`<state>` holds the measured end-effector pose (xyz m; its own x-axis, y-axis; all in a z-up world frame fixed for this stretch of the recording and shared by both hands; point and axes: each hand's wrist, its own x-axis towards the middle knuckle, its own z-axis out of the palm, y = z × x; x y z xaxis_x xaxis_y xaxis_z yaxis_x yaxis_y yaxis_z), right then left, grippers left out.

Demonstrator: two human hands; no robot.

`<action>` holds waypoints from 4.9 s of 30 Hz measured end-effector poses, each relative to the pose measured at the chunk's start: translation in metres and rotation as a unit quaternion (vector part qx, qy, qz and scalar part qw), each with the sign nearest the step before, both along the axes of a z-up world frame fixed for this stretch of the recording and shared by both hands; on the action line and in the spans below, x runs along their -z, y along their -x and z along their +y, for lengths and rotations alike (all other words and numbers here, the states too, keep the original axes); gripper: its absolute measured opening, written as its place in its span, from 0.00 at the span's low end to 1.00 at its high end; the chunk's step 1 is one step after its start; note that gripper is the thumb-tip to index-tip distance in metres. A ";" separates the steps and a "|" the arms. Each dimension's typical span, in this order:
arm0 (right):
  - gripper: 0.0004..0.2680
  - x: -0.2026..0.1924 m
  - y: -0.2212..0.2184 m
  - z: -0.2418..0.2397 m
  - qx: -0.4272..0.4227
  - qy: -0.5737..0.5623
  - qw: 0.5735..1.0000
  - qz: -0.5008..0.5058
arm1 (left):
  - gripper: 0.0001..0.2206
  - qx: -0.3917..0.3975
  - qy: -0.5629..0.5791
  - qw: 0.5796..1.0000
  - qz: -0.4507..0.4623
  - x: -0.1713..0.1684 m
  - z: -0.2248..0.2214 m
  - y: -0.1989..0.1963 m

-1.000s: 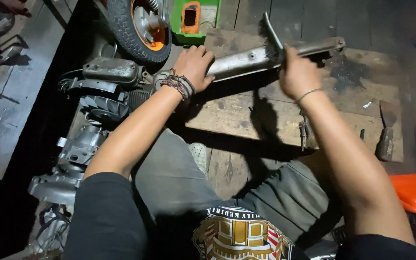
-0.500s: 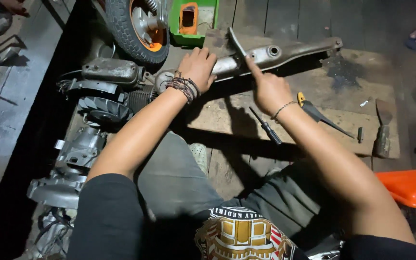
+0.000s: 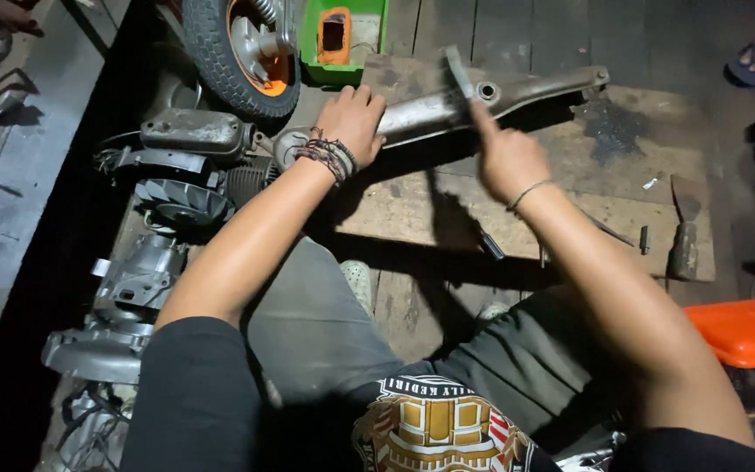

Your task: Using a wire brush to clean a metal motorcycle component on a wooden workspace.

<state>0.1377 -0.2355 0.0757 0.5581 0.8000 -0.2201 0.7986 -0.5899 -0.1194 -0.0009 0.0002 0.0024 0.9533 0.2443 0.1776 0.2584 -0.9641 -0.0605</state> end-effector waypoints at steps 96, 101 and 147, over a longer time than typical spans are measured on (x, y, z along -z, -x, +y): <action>0.28 0.090 0.012 0.052 0.133 -0.383 0.912 0.062 | 0.23 0.045 0.012 0.997 -0.065 0.048 -0.012 -0.044; 0.30 0.094 0.011 0.056 0.104 -0.408 0.906 0.042 | 0.21 0.023 -0.009 0.998 -0.056 0.036 -0.017 -0.044; 0.38 0.181 0.003 0.055 0.034 -0.418 0.904 -0.084 | 0.19 0.030 0.040 0.999 0.008 0.010 -0.024 -0.036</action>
<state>0.1348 -0.1804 -0.1056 0.5817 0.6100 0.5380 0.8120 -0.3973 -0.4275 0.0351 -0.0234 -0.0073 0.9690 0.1995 0.1454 0.1997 -0.9798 0.0135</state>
